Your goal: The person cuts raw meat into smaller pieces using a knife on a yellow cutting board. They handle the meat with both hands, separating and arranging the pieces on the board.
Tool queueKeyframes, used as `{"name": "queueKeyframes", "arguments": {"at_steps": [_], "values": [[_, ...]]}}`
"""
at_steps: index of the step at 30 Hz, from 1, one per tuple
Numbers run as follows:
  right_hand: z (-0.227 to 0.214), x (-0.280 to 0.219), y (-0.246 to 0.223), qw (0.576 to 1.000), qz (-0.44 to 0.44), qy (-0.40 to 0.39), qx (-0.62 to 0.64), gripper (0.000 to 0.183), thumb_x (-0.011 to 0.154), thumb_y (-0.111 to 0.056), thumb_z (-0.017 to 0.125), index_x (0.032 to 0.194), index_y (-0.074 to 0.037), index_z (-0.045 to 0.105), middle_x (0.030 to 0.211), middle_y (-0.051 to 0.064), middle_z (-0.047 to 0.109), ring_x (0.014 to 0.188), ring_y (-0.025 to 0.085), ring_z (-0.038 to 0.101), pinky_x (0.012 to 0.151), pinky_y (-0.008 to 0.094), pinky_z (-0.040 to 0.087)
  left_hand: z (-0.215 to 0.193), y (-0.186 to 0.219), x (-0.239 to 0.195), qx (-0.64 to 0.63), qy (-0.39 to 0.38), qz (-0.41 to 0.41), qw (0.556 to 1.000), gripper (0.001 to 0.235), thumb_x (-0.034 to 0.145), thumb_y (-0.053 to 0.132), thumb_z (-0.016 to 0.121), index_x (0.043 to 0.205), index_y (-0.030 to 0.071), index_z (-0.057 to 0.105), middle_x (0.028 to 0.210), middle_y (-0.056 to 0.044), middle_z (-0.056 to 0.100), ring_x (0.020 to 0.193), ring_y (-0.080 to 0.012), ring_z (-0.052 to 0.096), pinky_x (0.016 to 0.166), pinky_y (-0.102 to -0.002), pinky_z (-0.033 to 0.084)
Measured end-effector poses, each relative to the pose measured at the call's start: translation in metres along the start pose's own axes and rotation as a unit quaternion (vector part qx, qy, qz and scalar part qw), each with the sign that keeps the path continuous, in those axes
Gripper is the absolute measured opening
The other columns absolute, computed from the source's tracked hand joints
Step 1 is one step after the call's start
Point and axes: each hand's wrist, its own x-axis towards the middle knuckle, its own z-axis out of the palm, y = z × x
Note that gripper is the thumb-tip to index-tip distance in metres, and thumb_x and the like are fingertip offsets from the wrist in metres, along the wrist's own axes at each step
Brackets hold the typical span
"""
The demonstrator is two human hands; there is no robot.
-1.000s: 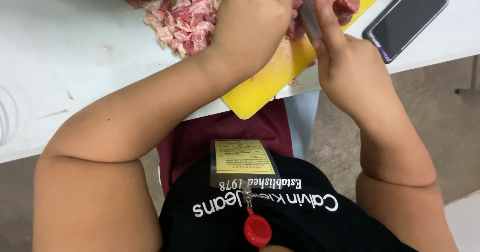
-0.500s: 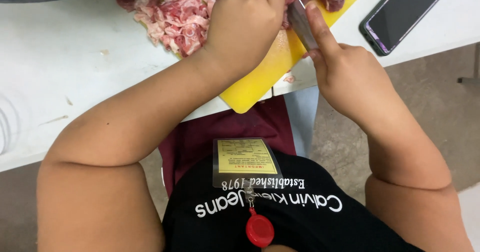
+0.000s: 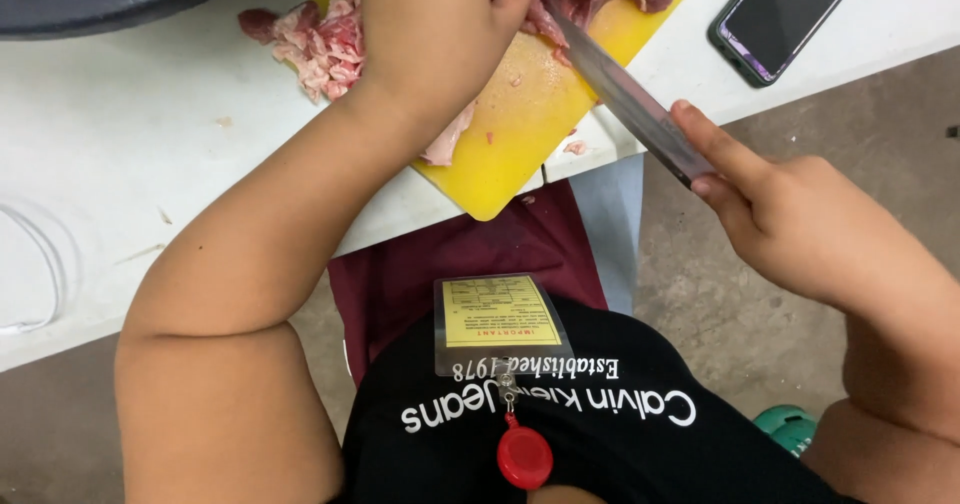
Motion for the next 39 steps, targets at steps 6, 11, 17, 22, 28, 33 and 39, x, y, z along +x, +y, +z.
{"name": "queueKeyframes", "arguments": {"at_steps": [6, 11, 17, 22, 28, 33, 39], "values": [[0.023, 0.009, 0.016, 0.969, -0.133, 0.179, 0.108, 0.071, 0.108, -0.015, 0.054, 0.172, -0.025, 0.024, 0.069, 0.023, 0.061, 0.059, 0.050, 0.053, 0.062, 0.052, 0.043, -0.035, 0.012, -0.019, -0.078, 0.034, 0.056, 0.995, 0.017, 0.087, 0.009, 0.075, 0.085, 0.009, 0.059, 0.071, -0.005, 0.060, 0.063, -0.0263, 0.057, 0.055, -0.043, 0.041], [0.004, 0.038, -0.032, 0.972, -0.140, 0.143, 0.123, 0.070, 0.108, -0.021, 0.048, 0.171, -0.027, 0.018, 0.082, 0.034, 0.065, 0.067, 0.053, 0.060, 0.062, 0.055, 0.045, -0.045, 0.019, -0.030, -0.154, 0.025, 0.069, 0.985, 0.014, 0.083, -0.005, 0.070, 0.088, 0.003, 0.059, 0.080, -0.007, 0.057, 0.072, -0.0232, 0.053, 0.063, -0.036, 0.042], [-0.013, 0.071, -0.064, 0.978, -0.141, 0.152, 0.027, 0.077, 0.100, -0.012, 0.040, 0.171, -0.024, 0.013, 0.078, 0.036, 0.063, 0.063, 0.062, 0.059, 0.054, 0.062, 0.043, -0.039, 0.019, -0.028, -0.130, 0.028, 0.104, 0.986, 0.013, 0.080, -0.006, 0.069, 0.089, 0.002, 0.063, 0.082, -0.008, 0.060, 0.074, -0.0249, 0.055, 0.066, -0.037, 0.046], [-0.010, 0.054, -0.055, 0.982, -0.134, 0.134, 0.018, 0.080, 0.098, -0.011, 0.040, 0.172, -0.025, 0.012, 0.079, 0.033, 0.064, 0.060, 0.056, 0.062, 0.052, 0.060, 0.048, -0.046, 0.021, -0.023, -0.129, 0.044, 0.083, 0.987, 0.014, 0.080, -0.004, 0.070, 0.090, 0.005, 0.066, 0.086, -0.005, 0.068, 0.081, -0.0232, 0.065, 0.076, -0.036, 0.052], [-0.012, 0.013, -0.026, 0.998, -0.064, 0.005, -0.017, 0.088, 0.096, -0.006, 0.033, 0.175, -0.033, 0.008, 0.074, 0.023, 0.065, 0.057, 0.048, 0.061, 0.049, 0.051, 0.043, -0.067, 0.032, -0.018, -0.174, 0.068, 0.043, 0.981, 0.012, 0.082, -0.009, 0.070, 0.086, 0.000, 0.065, 0.083, -0.008, 0.064, 0.073, -0.0180, 0.056, 0.064, -0.030, 0.043], [0.002, 0.015, -0.002, 0.984, -0.136, 0.106, 0.038, 0.069, 0.105, -0.028, 0.047, 0.171, -0.023, 0.028, 0.090, 0.027, 0.072, 0.078, 0.050, 0.067, 0.063, 0.054, 0.050, -0.095, 0.038, -0.010, -0.216, 0.010, 0.117, 0.969, 0.011, 0.085, -0.012, 0.064, 0.093, -0.005, 0.063, 0.091, -0.014, 0.064, 0.084, -0.0265, 0.059, 0.078, -0.037, 0.047], [0.007, 0.045, -0.027, 0.978, -0.131, 0.140, 0.083, 0.063, 0.110, -0.029, 0.042, 0.170, -0.028, 0.025, 0.072, 0.034, 0.061, 0.066, 0.056, 0.060, 0.059, 0.055, 0.044, -0.104, 0.026, 0.004, -0.089, -0.045, 0.225, 0.969, 0.013, 0.090, -0.001, 0.075, 0.098, 0.000, 0.065, 0.090, -0.010, 0.064, 0.082, -0.0297, 0.058, 0.073, -0.043, 0.042]]}}
